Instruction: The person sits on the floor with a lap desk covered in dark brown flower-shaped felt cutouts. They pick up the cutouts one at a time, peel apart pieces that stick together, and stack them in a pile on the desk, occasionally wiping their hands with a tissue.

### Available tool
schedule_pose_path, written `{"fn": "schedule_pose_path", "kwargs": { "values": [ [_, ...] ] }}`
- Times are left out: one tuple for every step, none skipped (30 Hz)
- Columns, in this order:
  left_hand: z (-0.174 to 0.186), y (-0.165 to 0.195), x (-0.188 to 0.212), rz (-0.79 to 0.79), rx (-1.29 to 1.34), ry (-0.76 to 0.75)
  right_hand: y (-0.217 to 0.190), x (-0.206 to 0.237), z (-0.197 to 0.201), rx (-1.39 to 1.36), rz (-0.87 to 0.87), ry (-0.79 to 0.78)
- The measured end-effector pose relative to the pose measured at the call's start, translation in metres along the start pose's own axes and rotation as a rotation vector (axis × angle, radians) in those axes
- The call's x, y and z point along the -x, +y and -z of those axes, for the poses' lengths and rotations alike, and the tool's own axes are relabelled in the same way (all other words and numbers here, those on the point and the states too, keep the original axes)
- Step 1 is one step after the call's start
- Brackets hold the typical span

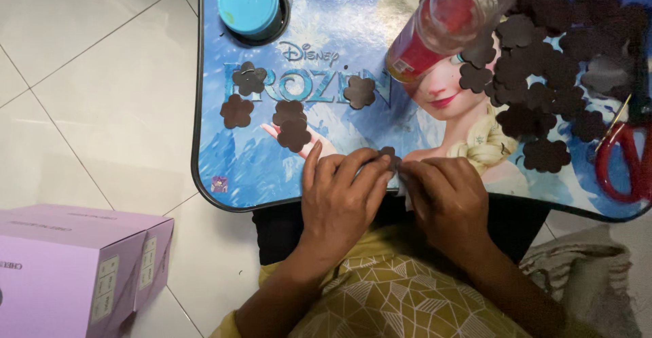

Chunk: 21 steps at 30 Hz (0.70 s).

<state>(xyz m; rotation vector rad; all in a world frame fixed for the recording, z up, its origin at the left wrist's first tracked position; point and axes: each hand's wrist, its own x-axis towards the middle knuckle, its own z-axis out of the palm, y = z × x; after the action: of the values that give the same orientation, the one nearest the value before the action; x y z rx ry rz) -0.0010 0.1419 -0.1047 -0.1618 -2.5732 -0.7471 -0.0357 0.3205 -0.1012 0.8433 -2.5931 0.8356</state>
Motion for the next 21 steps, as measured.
{"fn": "schedule_pose_path", "kwargs": {
  "values": [
    [0.001,0.001,0.001,0.002,0.007,-0.015,-0.001,0.002,-0.001,0.02,-0.013,0.005],
    [0.002,0.001,0.001,0.004,0.013,-0.028,-0.002,0.003,-0.002,0.04,-0.023,0.012],
    [0.003,0.0,0.002,0.005,0.011,-0.037,-0.003,0.004,-0.004,0.054,-0.029,0.022],
    [0.003,0.0,0.001,-0.001,0.012,-0.028,-0.003,0.005,-0.004,0.054,0.002,0.005],
    [0.003,0.0,0.001,-0.005,0.013,-0.019,-0.003,0.005,-0.004,0.052,0.034,-0.015],
    [0.004,0.001,0.002,-0.007,0.014,-0.015,-0.003,0.005,-0.004,0.048,0.061,-0.038],
    [0.005,0.001,0.003,-0.004,0.017,-0.02,-0.003,0.005,-0.003,0.062,0.031,-0.03],
    [0.005,0.001,0.003,-0.003,0.022,-0.022,-0.002,0.004,-0.002,0.08,0.001,-0.021],
    [0.005,0.001,0.003,-0.001,0.025,-0.025,-0.001,0.003,0.0,0.095,-0.027,-0.011],
    [0.005,0.002,0.004,0.003,0.025,-0.024,-0.001,0.003,0.002,0.045,-0.01,-0.041],
    [0.006,0.003,0.004,0.003,0.025,-0.022,-0.001,0.003,0.005,-0.004,0.007,-0.068],
    [0.005,0.003,0.004,0.003,0.022,-0.016,-0.001,0.002,0.006,-0.054,0.029,-0.092],
    [0.006,0.003,0.003,0.008,0.018,-0.019,-0.001,0.001,0.009,-0.085,0.008,-0.116],
    [0.006,0.003,0.004,0.014,0.019,-0.025,-0.001,0.001,0.013,-0.114,-0.017,-0.142],
    [0.006,0.004,0.004,0.019,0.022,-0.032,-0.001,0.001,0.017,-0.14,-0.043,-0.169],
    [0.007,0.006,0.004,0.028,0.016,-0.035,-0.001,0.001,0.02,-0.129,-0.104,-0.131],
    [0.006,0.009,0.004,0.037,0.008,-0.036,-0.001,0.001,0.024,-0.119,-0.162,-0.092],
    [0.006,0.012,0.005,0.047,0.001,-0.037,-0.002,0.001,0.025,-0.108,-0.221,-0.055],
    [0.007,0.015,0.006,0.058,0.041,-0.06,-0.002,0.0,0.025,-0.126,-0.202,-0.061],
    [0.007,0.018,0.007,0.069,0.083,-0.084,-0.003,0.0,0.025,-0.142,-0.185,-0.068],
    [0.007,0.019,0.007,0.077,0.127,-0.108,-0.003,-0.001,0.024,-0.155,-0.169,-0.073]
  ]
}}
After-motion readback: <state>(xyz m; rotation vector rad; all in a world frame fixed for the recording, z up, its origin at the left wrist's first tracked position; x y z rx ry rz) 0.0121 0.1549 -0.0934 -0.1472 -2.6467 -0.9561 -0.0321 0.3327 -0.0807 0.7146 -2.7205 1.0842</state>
